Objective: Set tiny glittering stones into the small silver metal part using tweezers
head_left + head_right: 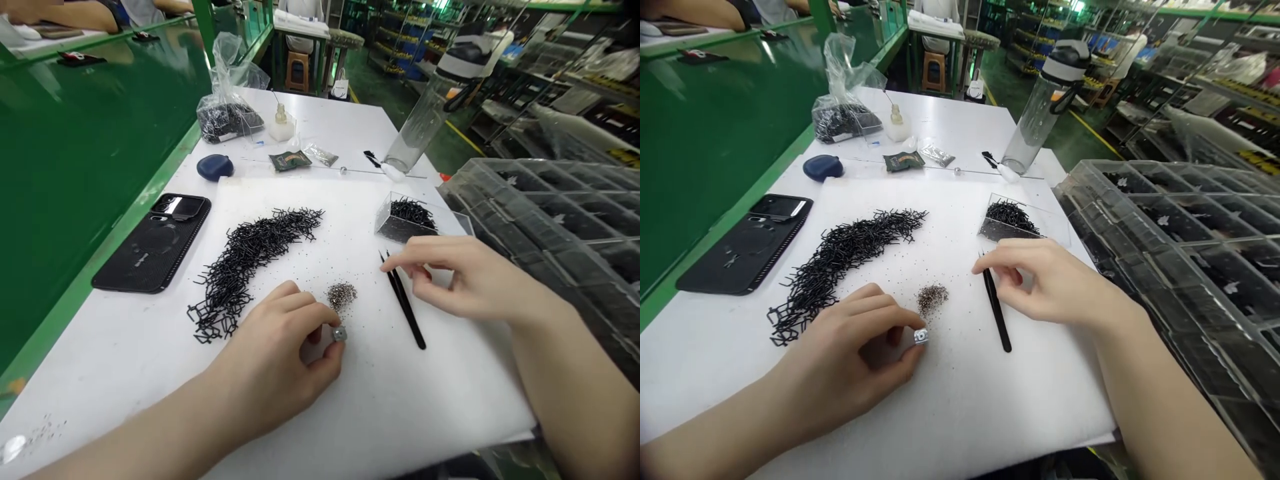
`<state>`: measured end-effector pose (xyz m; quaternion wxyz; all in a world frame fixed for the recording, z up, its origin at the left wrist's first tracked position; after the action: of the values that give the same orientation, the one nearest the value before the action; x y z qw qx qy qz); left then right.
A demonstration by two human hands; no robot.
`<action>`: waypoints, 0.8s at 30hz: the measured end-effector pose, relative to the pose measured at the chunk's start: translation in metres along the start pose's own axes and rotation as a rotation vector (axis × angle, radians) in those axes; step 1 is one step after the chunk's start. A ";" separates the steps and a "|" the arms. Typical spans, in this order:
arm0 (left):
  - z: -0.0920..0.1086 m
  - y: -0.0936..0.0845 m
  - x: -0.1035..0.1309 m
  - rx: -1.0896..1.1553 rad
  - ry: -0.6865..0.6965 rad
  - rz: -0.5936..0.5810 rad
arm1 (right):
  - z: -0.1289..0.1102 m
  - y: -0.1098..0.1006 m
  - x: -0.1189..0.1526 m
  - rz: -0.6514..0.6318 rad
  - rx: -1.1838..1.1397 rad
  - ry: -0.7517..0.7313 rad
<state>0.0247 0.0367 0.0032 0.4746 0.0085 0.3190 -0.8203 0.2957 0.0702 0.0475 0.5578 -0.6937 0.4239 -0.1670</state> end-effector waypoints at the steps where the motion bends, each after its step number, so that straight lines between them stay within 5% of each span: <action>1: -0.001 0.001 0.000 0.002 0.003 0.002 | -0.004 -0.004 -0.003 0.014 0.012 0.000; 6: -0.005 0.005 0.002 0.018 0.010 0.005 | -0.022 -0.007 -0.037 -0.041 -0.001 0.065; 14: -0.002 0.003 0.001 0.038 -0.019 0.006 | -0.014 0.040 -0.126 -0.079 0.031 0.137; 24: -0.003 0.005 -0.003 0.066 -0.065 -0.010 | -0.008 0.048 -0.133 -0.069 -0.103 0.152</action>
<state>0.0296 0.0393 -0.0011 0.4802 -0.0041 0.2764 -0.8324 0.1933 0.1674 0.0377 0.4816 -0.7210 0.4488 -0.2163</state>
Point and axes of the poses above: each hand's wrist, its own x-axis away from the middle knuckle, its own y-axis out of the palm, z = x × y, the point moved 4 cm from there along -x, towards the middle knuckle, and after that the axes turned 8 degrees about x, right-handed, at the moved point
